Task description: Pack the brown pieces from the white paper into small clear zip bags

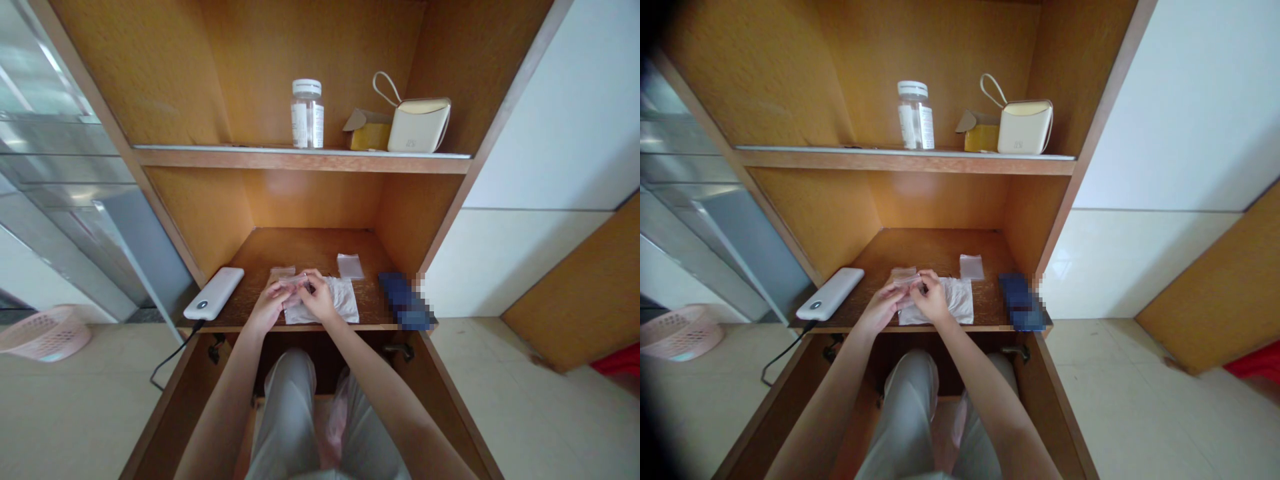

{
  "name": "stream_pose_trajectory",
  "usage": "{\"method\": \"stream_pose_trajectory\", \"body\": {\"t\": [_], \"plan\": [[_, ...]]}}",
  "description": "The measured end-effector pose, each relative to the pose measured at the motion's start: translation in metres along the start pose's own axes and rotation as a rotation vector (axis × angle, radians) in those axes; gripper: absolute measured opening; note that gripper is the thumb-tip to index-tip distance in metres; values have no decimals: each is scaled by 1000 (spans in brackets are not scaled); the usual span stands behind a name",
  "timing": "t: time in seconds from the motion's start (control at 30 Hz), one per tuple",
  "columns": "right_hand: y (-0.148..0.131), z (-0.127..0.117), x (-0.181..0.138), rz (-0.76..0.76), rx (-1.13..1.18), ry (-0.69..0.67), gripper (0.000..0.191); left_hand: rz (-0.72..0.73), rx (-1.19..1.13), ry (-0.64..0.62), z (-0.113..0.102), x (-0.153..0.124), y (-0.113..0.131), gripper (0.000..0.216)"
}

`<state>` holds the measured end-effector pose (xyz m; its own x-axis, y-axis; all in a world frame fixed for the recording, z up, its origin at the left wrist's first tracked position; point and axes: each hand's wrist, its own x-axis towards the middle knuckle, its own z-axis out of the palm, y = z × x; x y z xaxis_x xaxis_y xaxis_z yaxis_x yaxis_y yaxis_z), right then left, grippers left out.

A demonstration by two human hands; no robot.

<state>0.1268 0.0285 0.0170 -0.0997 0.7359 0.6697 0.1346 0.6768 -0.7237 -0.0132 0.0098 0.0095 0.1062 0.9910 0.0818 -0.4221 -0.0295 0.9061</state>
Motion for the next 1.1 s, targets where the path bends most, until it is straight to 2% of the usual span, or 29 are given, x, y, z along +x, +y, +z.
{"method": "stream_pose_trajectory", "body": {"t": [0.27, 0.73, 1.1], "plan": [[3, 1, -1, -11, 17, -9, 3, 12, -18, -12, -1, -1, 1, 26], [6, 2, -1, 17, 1, 27, 9, -25, -11, 53, 7, -2, 6, 28], [5, 1, -1, -16, -53, 32, 13, 4, -42, 108, 4, 0, -1, 18]]}}
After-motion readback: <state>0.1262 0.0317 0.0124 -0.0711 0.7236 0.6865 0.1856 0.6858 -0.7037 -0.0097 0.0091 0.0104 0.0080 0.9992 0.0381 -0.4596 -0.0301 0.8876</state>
